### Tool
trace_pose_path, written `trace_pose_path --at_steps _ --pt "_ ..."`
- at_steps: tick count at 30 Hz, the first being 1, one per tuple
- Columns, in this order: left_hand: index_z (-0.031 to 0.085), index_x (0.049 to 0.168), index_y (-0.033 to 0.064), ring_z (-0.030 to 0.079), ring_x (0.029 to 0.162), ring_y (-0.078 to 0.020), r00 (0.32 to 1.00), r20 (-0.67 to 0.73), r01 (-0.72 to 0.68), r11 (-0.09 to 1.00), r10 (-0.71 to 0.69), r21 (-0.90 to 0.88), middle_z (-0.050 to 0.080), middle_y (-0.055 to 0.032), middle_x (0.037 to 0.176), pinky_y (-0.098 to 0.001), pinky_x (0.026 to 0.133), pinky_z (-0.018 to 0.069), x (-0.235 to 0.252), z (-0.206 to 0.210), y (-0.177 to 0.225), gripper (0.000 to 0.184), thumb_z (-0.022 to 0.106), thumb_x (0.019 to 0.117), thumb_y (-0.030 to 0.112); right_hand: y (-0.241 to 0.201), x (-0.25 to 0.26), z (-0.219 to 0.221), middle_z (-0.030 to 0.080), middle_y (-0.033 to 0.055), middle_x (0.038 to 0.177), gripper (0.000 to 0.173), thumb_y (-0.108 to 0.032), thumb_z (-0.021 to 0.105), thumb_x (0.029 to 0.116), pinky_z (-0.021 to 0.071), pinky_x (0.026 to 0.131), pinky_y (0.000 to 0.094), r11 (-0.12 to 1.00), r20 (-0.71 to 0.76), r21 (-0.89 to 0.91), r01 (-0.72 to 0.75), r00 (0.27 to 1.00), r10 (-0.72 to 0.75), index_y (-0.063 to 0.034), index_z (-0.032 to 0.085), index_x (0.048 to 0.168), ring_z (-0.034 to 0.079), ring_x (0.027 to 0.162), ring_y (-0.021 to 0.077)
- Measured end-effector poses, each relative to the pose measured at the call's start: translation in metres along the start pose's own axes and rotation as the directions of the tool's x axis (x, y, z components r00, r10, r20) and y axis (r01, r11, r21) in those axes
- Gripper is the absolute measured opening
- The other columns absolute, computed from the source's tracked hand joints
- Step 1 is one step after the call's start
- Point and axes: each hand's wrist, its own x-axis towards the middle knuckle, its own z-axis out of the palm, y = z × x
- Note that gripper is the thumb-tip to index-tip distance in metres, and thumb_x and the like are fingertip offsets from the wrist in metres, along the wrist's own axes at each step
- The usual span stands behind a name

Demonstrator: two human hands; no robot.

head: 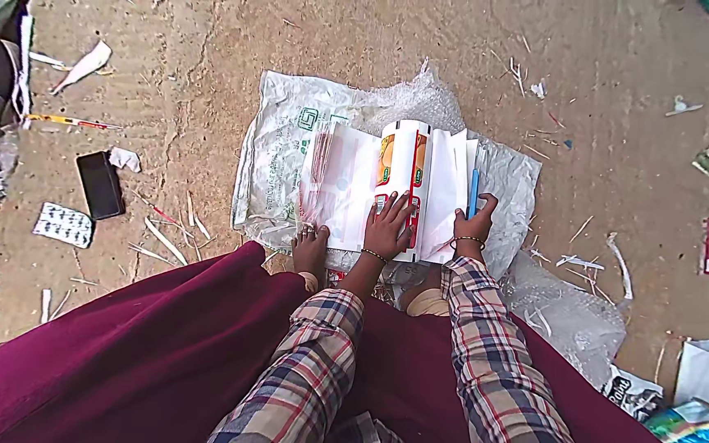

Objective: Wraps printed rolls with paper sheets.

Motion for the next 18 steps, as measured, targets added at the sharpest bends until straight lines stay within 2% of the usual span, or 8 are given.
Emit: trace_pose_path --at_steps 2,4,9,14,18 --pt "0.055 0.150 0.0258 0.020 0.159 -0.0246 1.000 0.010 0.011 1.000 -0.011 -0.010 0.033 0.0037 0.169 -0.0622 0.124 0.0137 0.002 -0.002 -0.002 0.048 0.045 0.1043 0.035 0.003 0.012 0.005 0.070 0.0255 0.108 0.064 -0.013 0.068 0.0970 0.0530 0.076 0.0663 1.000 0.014 -0.024 -0.015 1.000 0.016 -0.0150 0.036 0.152 0.069 0.096 0.0481" --pt "0.057 0.148 0.0252 0.021 0.159 -0.0252 1.000 0.002 0.008 1.000 -0.008 -0.027 0.034 0.0035 0.168 -0.0627 0.124 0.0136 0.001 -0.001 -0.002 0.047 0.045 0.1035 0.036 0.012 0.022 0.011 0.070 0.0249 0.113 0.062 -0.011 0.069 0.0972 0.0529 0.084 0.0633 0.999 0.037 -0.027 -0.030 0.999 0.031 -0.0124 0.040 0.152 0.069 0.101 0.0457" --pt "0.056 0.148 0.0259 0.021 0.159 -0.0234 1.000 0.007 0.020 0.998 -0.019 -0.065 0.033 0.0053 0.168 -0.0615 0.125 0.0117 0.002 0.002 -0.003 0.047 0.047 0.1033 0.036 0.046 0.039 0.025 0.069 0.0261 0.116 0.059 -0.016 0.069 0.0994 0.0521 0.088 0.0637 0.997 0.089 -0.049 0.065 0.994 -0.061 -0.0112 0.042 0.152 0.069 0.104 0.0452" --pt "0.055 0.149 0.0273 0.020 0.159 -0.0231 1.000 0.011 0.020 0.998 -0.019 -0.065 0.034 0.0057 0.168 -0.0616 0.125 0.0116 0.002 0.003 -0.005 0.048 0.047 0.1032 0.037 0.063 0.057 0.021 0.065 0.0300 0.124 0.067 -0.009 0.069 0.0986 0.0506 0.094 0.0652 0.970 0.255 -0.060 0.234 0.943 -0.212 -0.0078 0.035 0.157 0.066 0.110 0.0492" --pt "0.053 0.151 0.0287 0.019 0.159 -0.0237 1.000 0.016 0.016 0.998 -0.015 -0.059 0.032 0.0048 0.169 -0.0622 0.125 0.0118 0.002 0.004 -0.007 0.050 0.047 0.1026 0.038 0.072 0.072 0.020 0.065 0.0282 0.128 0.080 0.002 0.066 0.0964 0.0506 0.098 0.0622 0.977 0.386 0.007 0.215 0.900 -0.201 -0.0102 0.021 0.162 0.066 0.112 0.0475"
